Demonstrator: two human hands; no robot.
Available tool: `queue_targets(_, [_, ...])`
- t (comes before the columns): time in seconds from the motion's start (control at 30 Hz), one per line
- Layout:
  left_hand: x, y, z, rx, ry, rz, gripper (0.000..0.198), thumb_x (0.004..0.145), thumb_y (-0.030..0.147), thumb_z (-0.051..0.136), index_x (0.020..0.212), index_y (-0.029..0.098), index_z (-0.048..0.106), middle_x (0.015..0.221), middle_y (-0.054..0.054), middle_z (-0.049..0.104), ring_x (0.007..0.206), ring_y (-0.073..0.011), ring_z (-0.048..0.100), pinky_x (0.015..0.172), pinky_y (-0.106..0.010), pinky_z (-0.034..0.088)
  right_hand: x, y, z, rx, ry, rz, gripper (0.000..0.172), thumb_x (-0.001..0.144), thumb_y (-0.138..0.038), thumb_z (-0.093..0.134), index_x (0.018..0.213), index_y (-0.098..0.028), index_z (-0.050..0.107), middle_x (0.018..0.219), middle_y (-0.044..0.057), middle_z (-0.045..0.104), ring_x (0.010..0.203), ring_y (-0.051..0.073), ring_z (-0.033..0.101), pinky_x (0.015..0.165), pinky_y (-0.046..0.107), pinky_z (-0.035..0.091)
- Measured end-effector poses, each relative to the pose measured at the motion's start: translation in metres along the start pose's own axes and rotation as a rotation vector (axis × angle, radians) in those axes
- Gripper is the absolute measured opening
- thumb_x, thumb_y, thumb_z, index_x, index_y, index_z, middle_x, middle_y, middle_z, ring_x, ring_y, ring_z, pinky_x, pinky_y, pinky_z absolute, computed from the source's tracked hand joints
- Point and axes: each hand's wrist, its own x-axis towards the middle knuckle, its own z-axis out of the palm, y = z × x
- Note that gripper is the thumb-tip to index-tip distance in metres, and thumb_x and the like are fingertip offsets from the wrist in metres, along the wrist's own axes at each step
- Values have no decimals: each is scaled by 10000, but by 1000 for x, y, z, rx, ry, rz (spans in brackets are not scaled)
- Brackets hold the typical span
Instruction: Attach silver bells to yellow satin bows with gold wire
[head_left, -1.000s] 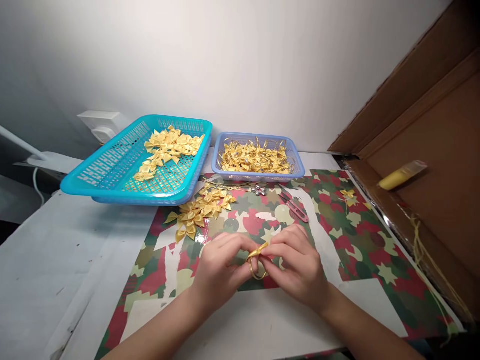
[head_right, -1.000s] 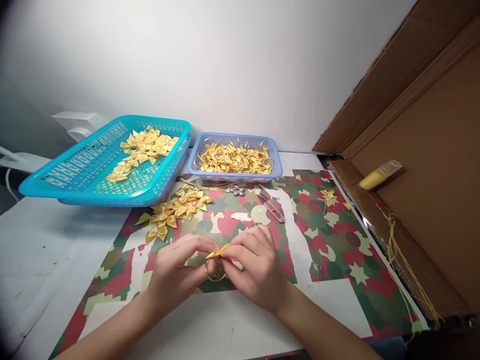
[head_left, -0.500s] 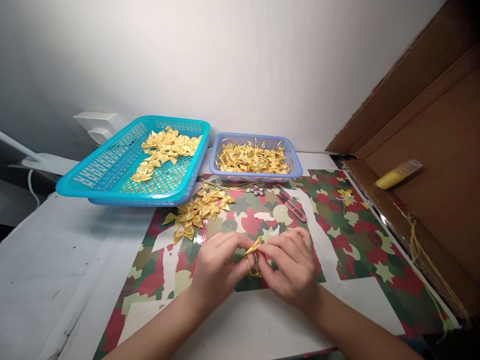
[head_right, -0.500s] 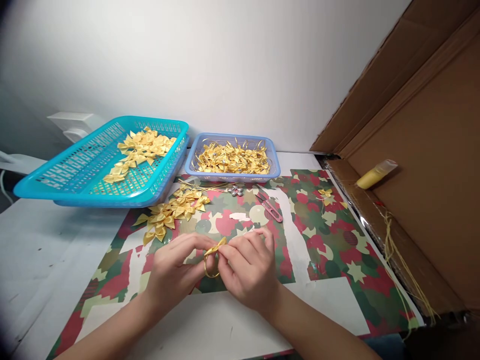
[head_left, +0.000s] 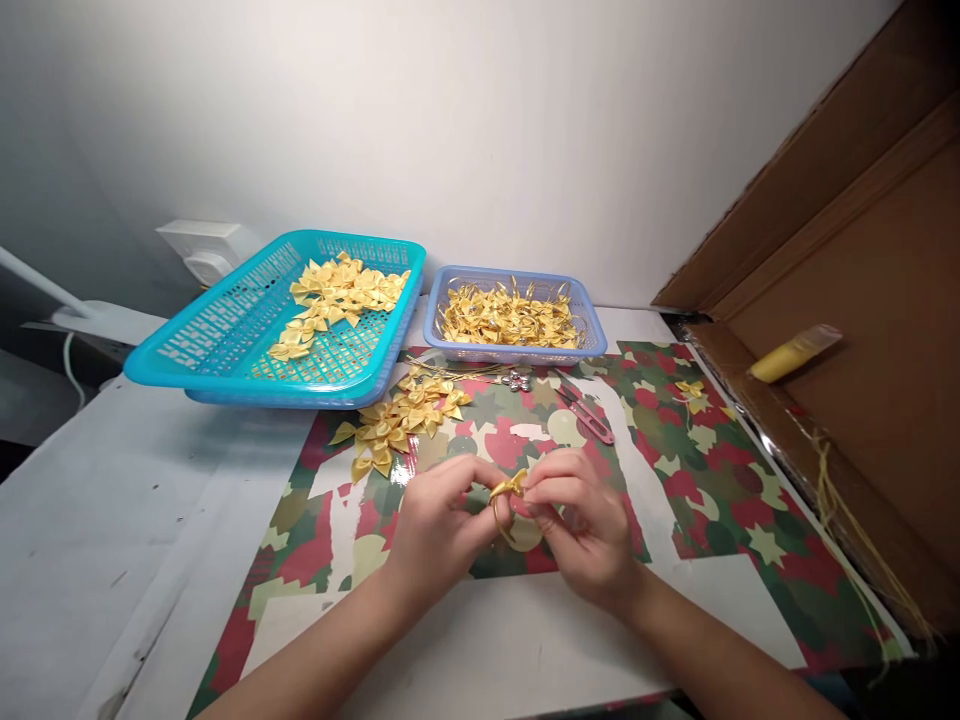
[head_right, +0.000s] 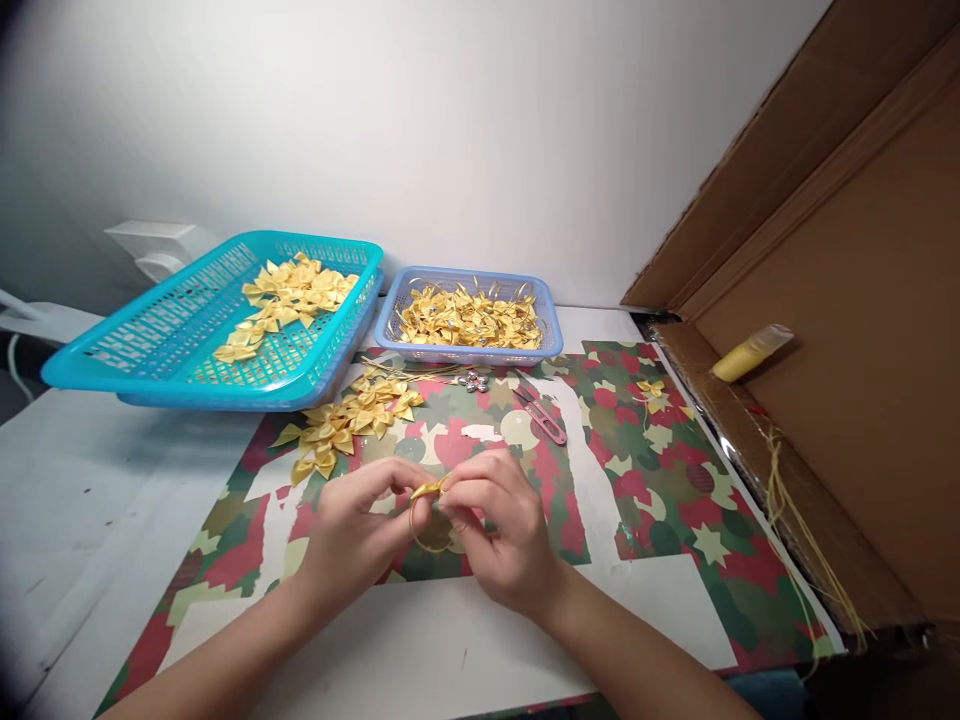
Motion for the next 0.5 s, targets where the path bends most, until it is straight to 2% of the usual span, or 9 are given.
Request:
queue_targets(0.17, [3,0,0,-156,-18,-198,146,783,263,647,670,171,641,659,-28,689,584,-137,586,532,-234,462,-3,6,0,275,10,228,126,929,-152,524,890,-260,576,892,12,620,838,157,602,732,317,501])
queue_targets(0.27, [5,1,2,-296,-26,-305,160,769,287,657,677,157,639,649,-34,674,583,-143,602,530,-238,484,-2,7,0,323,37,267,98,950,-214,512,881,-263,563,877,8,607,847,157,583,738,310,496])
queue_targets(0.4, [6,1,3,-486,-21,-404,204,743,325,702,661,159,619,584,-4,636,509,-118,572,467,-212,456,0,5,0,404,40,347,104,960,-234,497,873,-250,549,892,13,578,850,148,558,735,289,491])
queue_targets(0.5, [6,-1,4,-596,-34,-483,237,721,359,739,669,164,615,585,-11,667,525,-138,623,484,-223,490,0,6,1,489,33,429,94,958,-255,506,875,-248,547,918,15,529,875,146,538,752,286,504])
